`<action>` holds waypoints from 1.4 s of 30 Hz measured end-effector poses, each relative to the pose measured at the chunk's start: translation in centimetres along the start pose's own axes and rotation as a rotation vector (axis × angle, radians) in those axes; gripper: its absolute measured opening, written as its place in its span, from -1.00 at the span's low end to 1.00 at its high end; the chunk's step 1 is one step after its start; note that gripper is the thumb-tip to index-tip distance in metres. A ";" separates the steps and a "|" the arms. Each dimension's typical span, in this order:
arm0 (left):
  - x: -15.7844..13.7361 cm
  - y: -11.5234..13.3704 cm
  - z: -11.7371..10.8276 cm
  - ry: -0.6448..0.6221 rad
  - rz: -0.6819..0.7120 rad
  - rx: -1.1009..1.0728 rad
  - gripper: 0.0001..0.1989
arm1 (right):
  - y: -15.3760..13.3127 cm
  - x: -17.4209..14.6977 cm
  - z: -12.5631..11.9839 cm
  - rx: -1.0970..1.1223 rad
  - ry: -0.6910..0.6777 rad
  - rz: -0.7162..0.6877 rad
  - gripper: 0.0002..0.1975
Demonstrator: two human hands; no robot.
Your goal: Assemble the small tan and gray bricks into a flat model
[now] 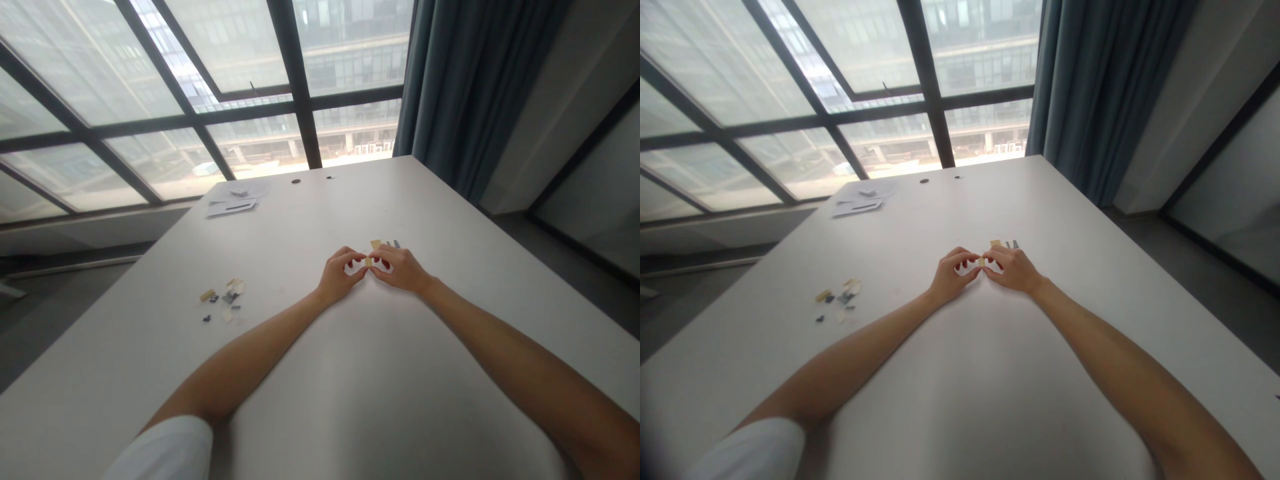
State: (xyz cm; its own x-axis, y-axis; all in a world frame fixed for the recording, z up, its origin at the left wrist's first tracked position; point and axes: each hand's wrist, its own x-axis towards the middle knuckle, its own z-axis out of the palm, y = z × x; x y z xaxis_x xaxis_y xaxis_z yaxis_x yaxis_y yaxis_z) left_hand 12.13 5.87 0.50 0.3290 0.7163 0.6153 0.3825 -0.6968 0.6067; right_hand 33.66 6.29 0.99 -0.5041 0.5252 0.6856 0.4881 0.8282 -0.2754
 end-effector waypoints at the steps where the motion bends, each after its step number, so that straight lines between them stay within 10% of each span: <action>1: 0.0 0.0 0.0 0.000 -0.001 -0.001 -0.80 | 0.0 0.0 0.0 -0.001 0.000 0.000 -0.84; 42: 0.0 -0.4 0.1 -0.006 -0.012 -0.004 -0.90 | 0.7 -0.3 0.1 0.034 0.019 0.043 -0.85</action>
State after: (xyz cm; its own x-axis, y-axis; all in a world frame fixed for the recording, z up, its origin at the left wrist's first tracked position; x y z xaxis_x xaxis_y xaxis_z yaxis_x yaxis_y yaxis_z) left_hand 12.04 6.21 0.22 0.3296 0.7249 0.6049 0.3833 -0.6882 0.6159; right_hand 34.06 6.76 0.57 -0.4695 0.5569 0.6852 0.4845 0.8112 -0.3273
